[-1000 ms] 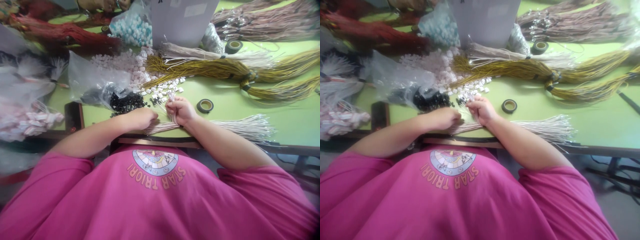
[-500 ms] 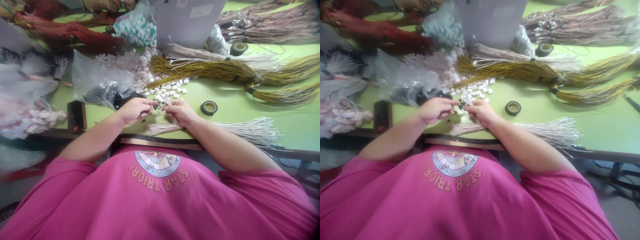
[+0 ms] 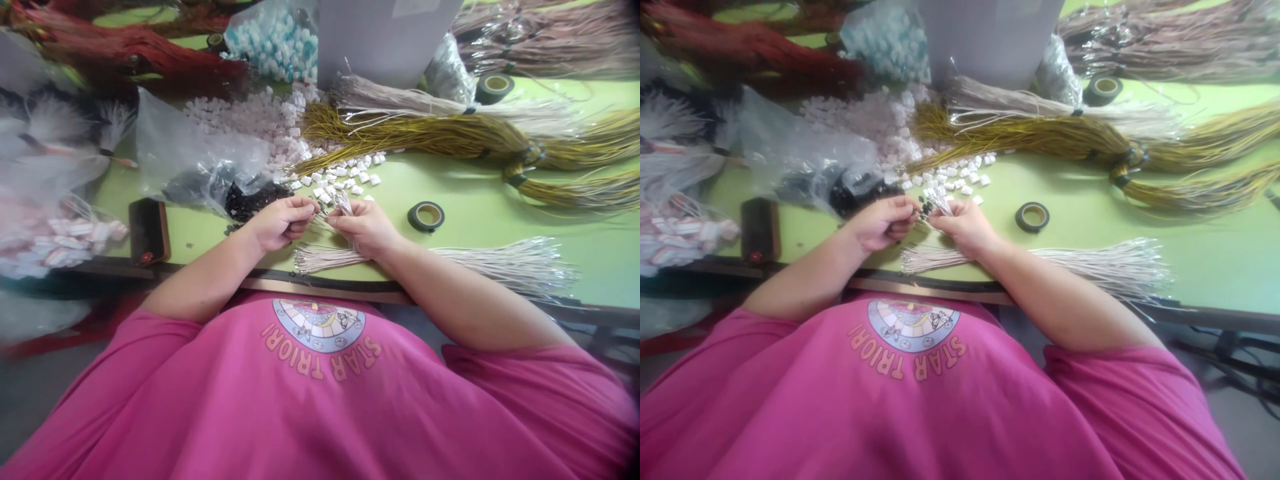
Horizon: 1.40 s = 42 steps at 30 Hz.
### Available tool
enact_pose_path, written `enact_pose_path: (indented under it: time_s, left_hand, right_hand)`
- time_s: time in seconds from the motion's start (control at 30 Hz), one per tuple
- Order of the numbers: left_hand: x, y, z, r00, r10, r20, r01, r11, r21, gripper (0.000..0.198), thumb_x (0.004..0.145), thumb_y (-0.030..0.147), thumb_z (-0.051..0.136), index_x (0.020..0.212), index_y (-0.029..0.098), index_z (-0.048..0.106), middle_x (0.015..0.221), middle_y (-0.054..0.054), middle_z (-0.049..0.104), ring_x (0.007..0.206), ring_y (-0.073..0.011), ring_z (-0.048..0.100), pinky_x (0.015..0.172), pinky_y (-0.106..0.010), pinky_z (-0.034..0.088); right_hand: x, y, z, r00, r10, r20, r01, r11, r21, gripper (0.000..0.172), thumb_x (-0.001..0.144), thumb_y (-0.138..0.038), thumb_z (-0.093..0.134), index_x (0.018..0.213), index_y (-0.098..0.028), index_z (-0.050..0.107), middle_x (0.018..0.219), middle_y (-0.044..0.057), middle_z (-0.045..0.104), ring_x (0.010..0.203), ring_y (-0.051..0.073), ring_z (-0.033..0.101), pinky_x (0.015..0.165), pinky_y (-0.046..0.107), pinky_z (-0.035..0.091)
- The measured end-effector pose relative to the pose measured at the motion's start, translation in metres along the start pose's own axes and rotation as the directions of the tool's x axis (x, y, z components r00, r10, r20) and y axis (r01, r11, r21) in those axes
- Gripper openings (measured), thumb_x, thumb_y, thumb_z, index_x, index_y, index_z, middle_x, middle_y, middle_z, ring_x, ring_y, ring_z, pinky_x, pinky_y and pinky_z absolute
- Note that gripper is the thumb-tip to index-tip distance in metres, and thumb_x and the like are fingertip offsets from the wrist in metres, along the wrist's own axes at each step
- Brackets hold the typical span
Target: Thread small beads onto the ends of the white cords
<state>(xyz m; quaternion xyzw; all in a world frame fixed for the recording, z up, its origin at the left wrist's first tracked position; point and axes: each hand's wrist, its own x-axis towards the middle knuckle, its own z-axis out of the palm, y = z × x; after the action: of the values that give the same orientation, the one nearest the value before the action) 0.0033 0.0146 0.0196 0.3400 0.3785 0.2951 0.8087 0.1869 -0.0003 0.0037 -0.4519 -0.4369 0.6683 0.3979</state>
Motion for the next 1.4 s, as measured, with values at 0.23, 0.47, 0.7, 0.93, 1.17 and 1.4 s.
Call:
enact_pose_path:
  time_s: [0.23,0.47,0.7,0.93,1.17,1.4]
  left_hand:
    - [0.004,-0.003,-0.002,0.997,0.033,-0.071,-0.029,0.998,0.053,0.02,0.062,0.01,0.07,0.078,0.014,0.058,0.055,0.004,0.053,0.038,-0.0006,0.032,0.038,-0.014,0.016]
    - [0.001,-0.003,0.001,0.998,0.02,-0.058,-0.015,0.996,0.084,0.017,0.063,0.011,0.068,0.076,0.015,0.058,0.047,0.007,0.045,0.036,-0.0016,0.033,0.037,-0.015,0.016]
    - [0.002,-0.004,0.001,0.992,0.088,-0.095,-0.076,0.989,0.125,0.019,0.063,0.017,0.071,0.074,0.015,0.057,0.054,0.005,0.052,0.036,-0.0012,0.034,0.035,-0.015,0.017]
    - [0.005,-0.011,0.002,0.955,0.224,-0.197,-0.161,0.943,0.292,0.022,0.059,0.012,0.075,0.077,0.015,0.063,0.067,0.0,0.061,0.049,-0.006,0.052,0.042,-0.017,0.036]
    - [0.006,-0.014,-0.003,0.935,0.283,-0.215,-0.181,0.899,0.399,0.023,0.059,0.017,0.077,0.081,0.013,0.068,0.073,-0.002,0.066,0.065,-0.011,0.06,0.061,-0.023,0.049]
    - [0.003,-0.009,0.0,0.913,0.338,-0.229,-0.167,0.821,0.545,0.022,0.06,0.02,0.076,0.081,0.014,0.07,0.079,-0.003,0.067,0.071,-0.0117,0.06,0.067,-0.023,0.049]
  right_hand:
    - [0.0,0.001,-0.001,1.0,-0.006,-0.027,0.004,0.998,-0.055,0.013,0.059,-0.022,0.069,0.064,-0.012,0.062,0.049,-0.005,0.048,0.046,0.005,0.038,0.047,0.023,0.029]
    - [-0.001,-0.001,0.001,1.0,0.021,-0.01,-0.021,1.0,-0.007,0.01,0.06,-0.019,0.067,0.063,-0.013,0.06,0.044,-0.007,0.043,0.042,0.005,0.036,0.044,0.022,0.03]
    - [0.0,0.0,0.0,1.0,0.002,-0.004,-0.002,1.0,-0.014,0.009,0.061,-0.019,0.067,0.063,-0.013,0.061,0.045,-0.006,0.044,0.043,0.005,0.037,0.046,0.022,0.03]
    - [-0.002,-0.003,0.002,0.999,0.014,-0.033,-0.016,0.998,-0.057,0.01,0.062,-0.02,0.066,0.063,-0.013,0.059,0.044,-0.007,0.043,0.042,0.004,0.033,0.045,0.023,0.026]
    - [-0.001,-0.001,0.001,0.999,-0.022,-0.033,0.018,0.993,-0.118,0.008,0.063,-0.019,0.064,0.064,-0.012,0.06,0.046,-0.007,0.044,0.043,0.004,0.032,0.046,0.023,0.027]
    - [-0.002,-0.002,0.002,0.998,-0.02,-0.053,0.008,0.978,-0.209,0.014,0.064,-0.025,0.065,0.067,-0.012,0.06,0.052,-0.004,0.049,0.047,0.005,0.036,0.047,0.023,0.027]
